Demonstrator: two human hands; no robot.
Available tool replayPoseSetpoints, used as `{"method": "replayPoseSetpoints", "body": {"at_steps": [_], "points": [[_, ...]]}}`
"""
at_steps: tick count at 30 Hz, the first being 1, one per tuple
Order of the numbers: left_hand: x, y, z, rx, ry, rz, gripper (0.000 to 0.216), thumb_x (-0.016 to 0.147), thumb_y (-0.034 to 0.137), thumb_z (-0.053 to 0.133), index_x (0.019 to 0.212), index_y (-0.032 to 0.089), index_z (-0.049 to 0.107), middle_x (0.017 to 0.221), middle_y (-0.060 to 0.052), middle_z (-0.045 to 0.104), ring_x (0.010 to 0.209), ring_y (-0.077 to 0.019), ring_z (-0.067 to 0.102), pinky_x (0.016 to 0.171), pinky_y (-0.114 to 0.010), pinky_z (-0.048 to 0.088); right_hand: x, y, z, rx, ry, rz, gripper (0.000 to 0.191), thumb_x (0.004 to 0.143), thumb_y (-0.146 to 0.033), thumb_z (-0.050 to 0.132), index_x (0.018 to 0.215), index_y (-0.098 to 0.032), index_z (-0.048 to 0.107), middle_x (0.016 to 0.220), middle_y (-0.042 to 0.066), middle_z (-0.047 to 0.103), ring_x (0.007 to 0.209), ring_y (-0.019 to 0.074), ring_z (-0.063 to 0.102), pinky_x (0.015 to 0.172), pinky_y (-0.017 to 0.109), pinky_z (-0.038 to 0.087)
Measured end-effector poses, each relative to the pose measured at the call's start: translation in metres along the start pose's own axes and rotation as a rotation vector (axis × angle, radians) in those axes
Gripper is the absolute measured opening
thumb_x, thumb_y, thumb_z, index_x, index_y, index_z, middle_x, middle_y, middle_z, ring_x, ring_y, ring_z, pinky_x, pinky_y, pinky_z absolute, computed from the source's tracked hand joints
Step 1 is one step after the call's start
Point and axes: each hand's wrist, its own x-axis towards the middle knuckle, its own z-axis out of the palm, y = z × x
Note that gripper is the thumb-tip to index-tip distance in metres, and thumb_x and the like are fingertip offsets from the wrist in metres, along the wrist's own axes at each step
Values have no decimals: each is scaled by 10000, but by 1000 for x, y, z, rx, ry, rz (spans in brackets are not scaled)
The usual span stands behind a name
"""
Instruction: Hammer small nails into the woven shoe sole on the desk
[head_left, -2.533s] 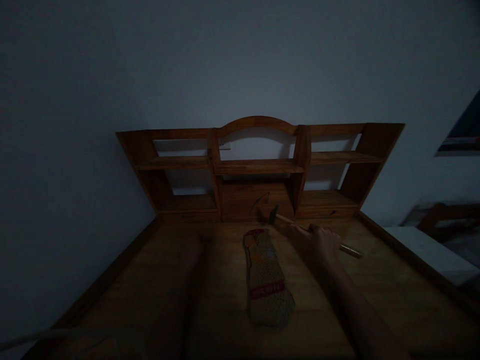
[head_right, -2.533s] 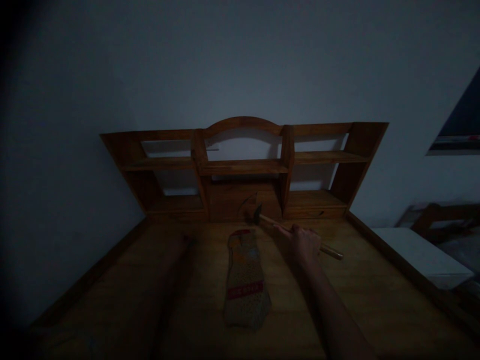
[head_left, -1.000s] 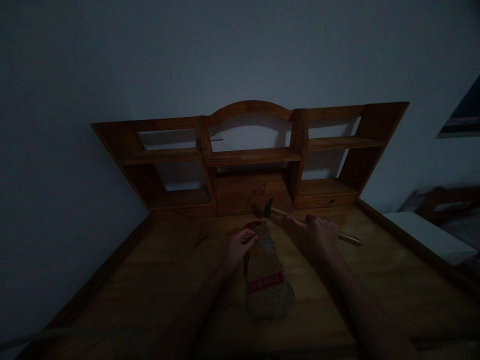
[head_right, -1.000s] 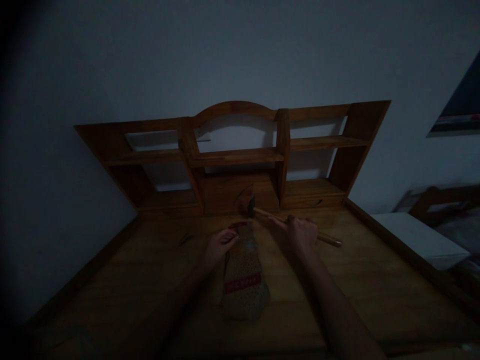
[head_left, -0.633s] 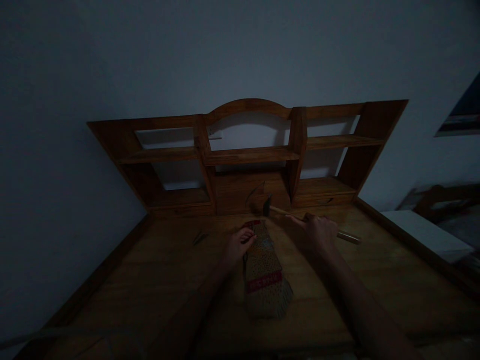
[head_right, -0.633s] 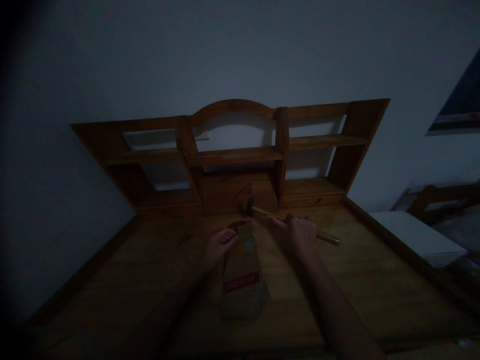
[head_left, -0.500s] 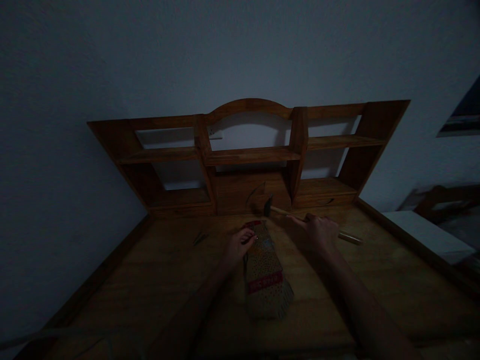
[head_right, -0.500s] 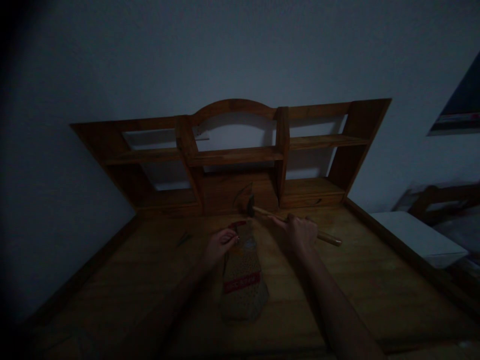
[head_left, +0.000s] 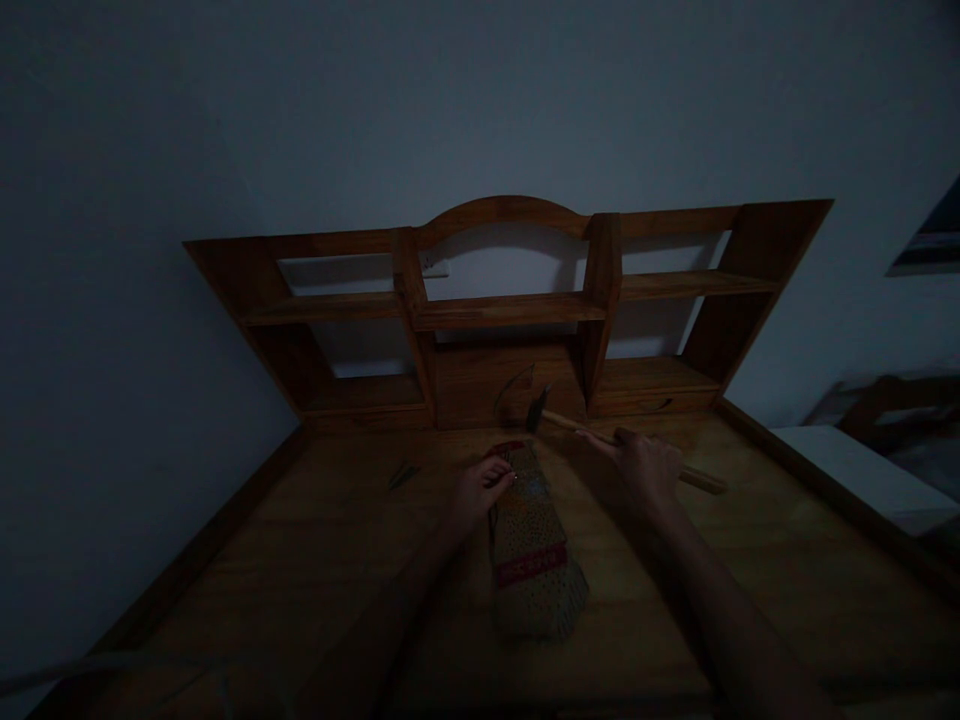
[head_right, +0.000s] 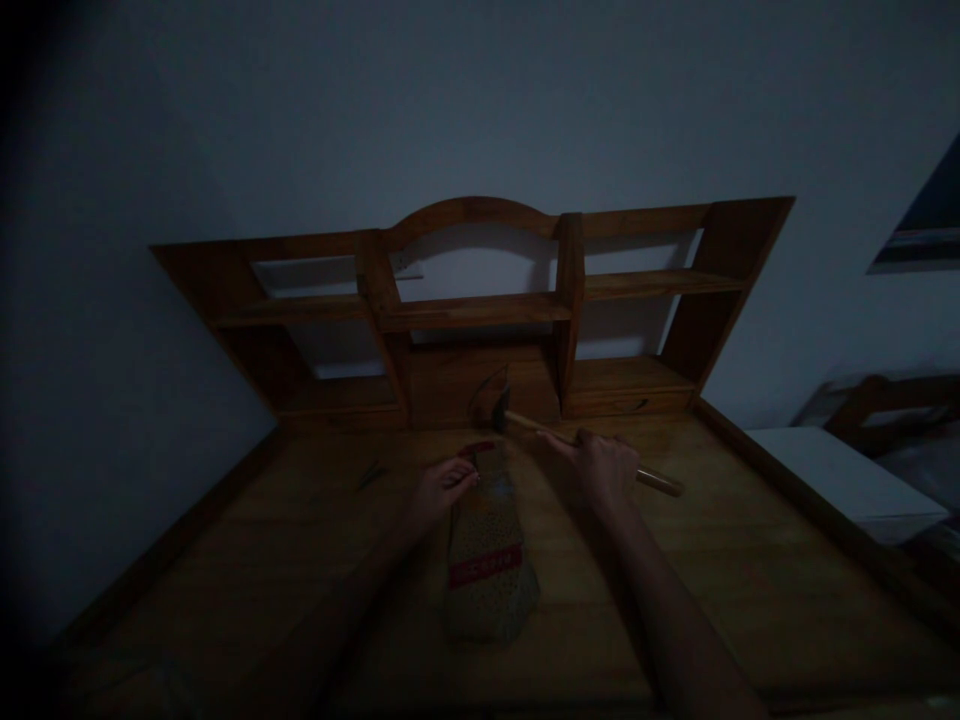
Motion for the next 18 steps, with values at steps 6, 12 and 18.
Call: {"method": "replayPoseSetpoints", "body": {"at_steps": [6, 12, 18], "points": [[0, 1, 0, 0, -19, 4, 222, 750, 392, 637, 810, 178, 634, 765, -22, 671, 707, -142, 641, 666, -247, 521, 0, 3, 3, 30, 35, 13, 713, 787, -760, 289, 766, -188, 712, 666, 132, 681, 679, 245, 621, 594, 294, 290], [-1, 11, -1, 14, -24, -4, 211, 749, 382, 638, 795, 177, 650, 784, -41, 688, 727, -161, 654, 686, -268, 532, 0, 3, 1, 33, 54, 8, 748, 756, -795, 274, 765, -191, 714, 646, 135, 676, 673, 258, 619, 587, 292, 289], [-2, 12, -2, 26, -28, -5, 202, 743, 375, 647, 815, 187, 670, 819, -47, 700, 747, -172, 660, 704, -280, 542, 2, 1, -2, 39, 22, 12, 758, 750, -804, 256, 760, -198, 711, 651, 130, 678, 660, 251, 619, 574, 291, 284]]}}
